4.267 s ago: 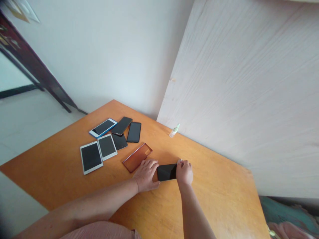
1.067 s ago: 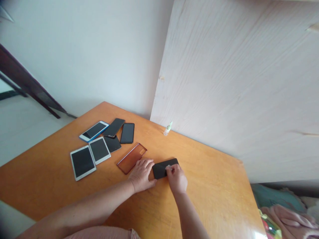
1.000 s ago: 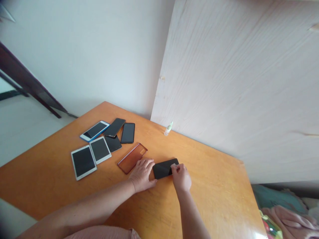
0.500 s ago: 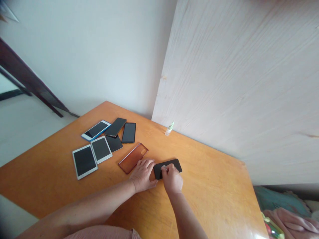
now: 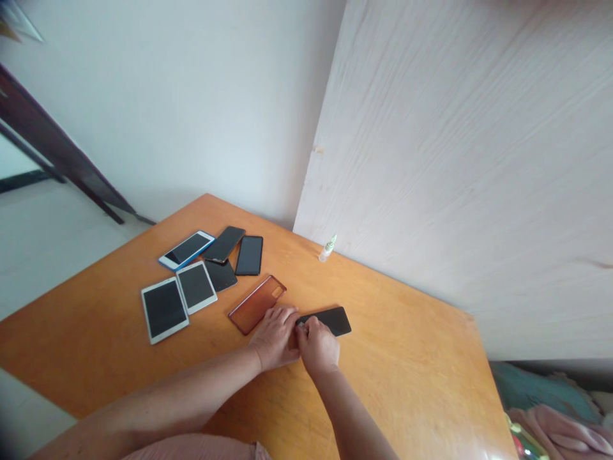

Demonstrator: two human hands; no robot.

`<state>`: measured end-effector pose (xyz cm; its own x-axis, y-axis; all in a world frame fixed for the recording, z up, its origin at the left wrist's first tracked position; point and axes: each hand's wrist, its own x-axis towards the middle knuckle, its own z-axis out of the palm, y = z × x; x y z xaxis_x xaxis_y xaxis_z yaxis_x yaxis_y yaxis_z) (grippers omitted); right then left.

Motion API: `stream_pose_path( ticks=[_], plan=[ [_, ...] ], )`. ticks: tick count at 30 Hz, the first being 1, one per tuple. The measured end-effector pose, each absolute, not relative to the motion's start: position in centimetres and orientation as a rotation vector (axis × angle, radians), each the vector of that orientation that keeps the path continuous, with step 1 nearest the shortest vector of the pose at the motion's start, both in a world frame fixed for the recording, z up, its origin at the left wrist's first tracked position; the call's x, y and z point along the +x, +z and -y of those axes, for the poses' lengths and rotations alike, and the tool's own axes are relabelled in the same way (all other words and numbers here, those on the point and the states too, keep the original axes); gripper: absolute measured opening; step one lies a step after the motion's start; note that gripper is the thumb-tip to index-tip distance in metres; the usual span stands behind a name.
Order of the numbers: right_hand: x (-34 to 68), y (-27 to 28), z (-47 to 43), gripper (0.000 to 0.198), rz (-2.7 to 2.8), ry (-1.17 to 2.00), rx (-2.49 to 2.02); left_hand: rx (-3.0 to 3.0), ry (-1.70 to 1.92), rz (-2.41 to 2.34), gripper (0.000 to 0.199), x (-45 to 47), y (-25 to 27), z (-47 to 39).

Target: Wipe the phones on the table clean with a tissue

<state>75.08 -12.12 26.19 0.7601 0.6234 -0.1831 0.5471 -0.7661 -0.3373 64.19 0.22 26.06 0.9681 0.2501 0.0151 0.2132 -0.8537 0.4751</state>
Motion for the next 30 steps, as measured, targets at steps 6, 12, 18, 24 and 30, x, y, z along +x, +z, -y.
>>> stream_pose_path(
  ticks=[6,12,18,24,30],
  plan=[
    [76.6,26.5,11.6,0.03,0.661,0.373,-2.781,2.629,0.129,-0.34,0.069,64.2,26.0,-0.2],
    [75.5,26.5,11.3,0.026,0.877,0.415,-2.727,2.625,0.135,-0.335,0.061,64.2,26.1,-0.1],
    [76.4,26.7,11.0,0.031,0.701,0.394,-2.816,2.624,0.149,-0.339,0.069,64.2,26.0,-0.2],
    [76.5,26.7,11.2,0.029,0.787,0.447,-2.833,2.621,0.159,-0.338,0.062,64.2,25.6,-0.1],
    [80.5,27.7,12.7,0.04,0.447,0.41,-2.97,2.626,0.165,-0.344,0.066,64.2,25.3,-0.2]
  ],
)
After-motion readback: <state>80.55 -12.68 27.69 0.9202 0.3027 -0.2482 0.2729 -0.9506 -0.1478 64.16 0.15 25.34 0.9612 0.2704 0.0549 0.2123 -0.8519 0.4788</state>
